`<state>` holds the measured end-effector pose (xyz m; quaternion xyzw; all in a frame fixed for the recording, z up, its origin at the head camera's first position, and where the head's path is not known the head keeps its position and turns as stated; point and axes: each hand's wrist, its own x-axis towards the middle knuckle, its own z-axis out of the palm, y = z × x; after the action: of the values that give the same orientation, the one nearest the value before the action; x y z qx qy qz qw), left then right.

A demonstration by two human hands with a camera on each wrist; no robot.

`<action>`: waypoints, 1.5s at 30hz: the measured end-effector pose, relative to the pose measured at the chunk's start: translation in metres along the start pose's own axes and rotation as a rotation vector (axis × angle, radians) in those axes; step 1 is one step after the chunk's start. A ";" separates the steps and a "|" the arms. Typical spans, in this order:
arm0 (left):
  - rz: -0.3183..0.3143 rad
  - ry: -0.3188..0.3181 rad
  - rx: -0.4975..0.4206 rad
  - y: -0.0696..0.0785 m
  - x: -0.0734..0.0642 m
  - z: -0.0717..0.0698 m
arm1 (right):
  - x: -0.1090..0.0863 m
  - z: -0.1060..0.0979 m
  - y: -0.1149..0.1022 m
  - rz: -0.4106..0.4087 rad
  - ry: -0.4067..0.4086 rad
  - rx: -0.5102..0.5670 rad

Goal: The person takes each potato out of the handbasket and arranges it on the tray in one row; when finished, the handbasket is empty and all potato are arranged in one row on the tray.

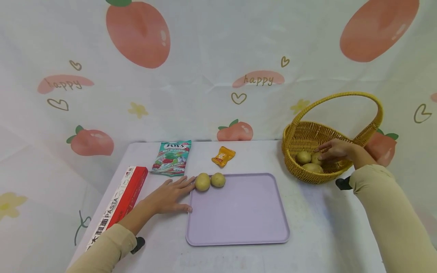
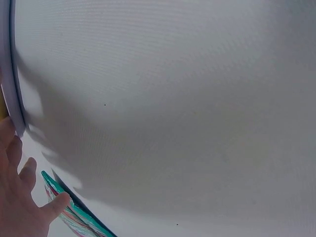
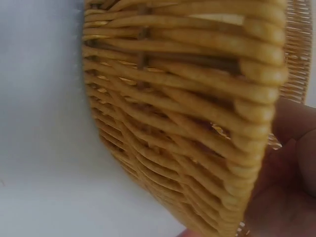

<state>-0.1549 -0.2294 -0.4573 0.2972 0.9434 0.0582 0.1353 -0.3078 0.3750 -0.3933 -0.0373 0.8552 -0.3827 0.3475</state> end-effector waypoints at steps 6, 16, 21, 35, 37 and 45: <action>0.005 0.007 -0.002 0.000 -0.001 0.001 | -0.001 0.000 -0.002 0.001 0.005 -0.008; 0.001 0.002 0.005 0.001 -0.001 0.000 | -0.006 -0.005 -0.005 -0.024 0.023 -0.102; 0.000 0.001 0.005 0.001 -0.001 0.000 | -0.009 -0.013 -0.008 0.002 -0.014 -0.067; 0.023 0.024 0.007 -0.001 -0.001 0.001 | -0.030 -0.023 -0.032 -0.088 -0.072 -0.187; 0.024 0.024 0.005 -0.001 -0.001 0.001 | -0.034 -0.021 -0.037 -0.132 -0.083 -0.182; 0.022 0.022 0.009 -0.002 0.000 0.003 | -0.050 0.007 -0.081 -0.364 -0.074 -0.369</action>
<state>-0.1553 -0.2311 -0.4602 0.3075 0.9418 0.0589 0.1228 -0.2817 0.3304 -0.3132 -0.2673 0.8765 -0.2748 0.2913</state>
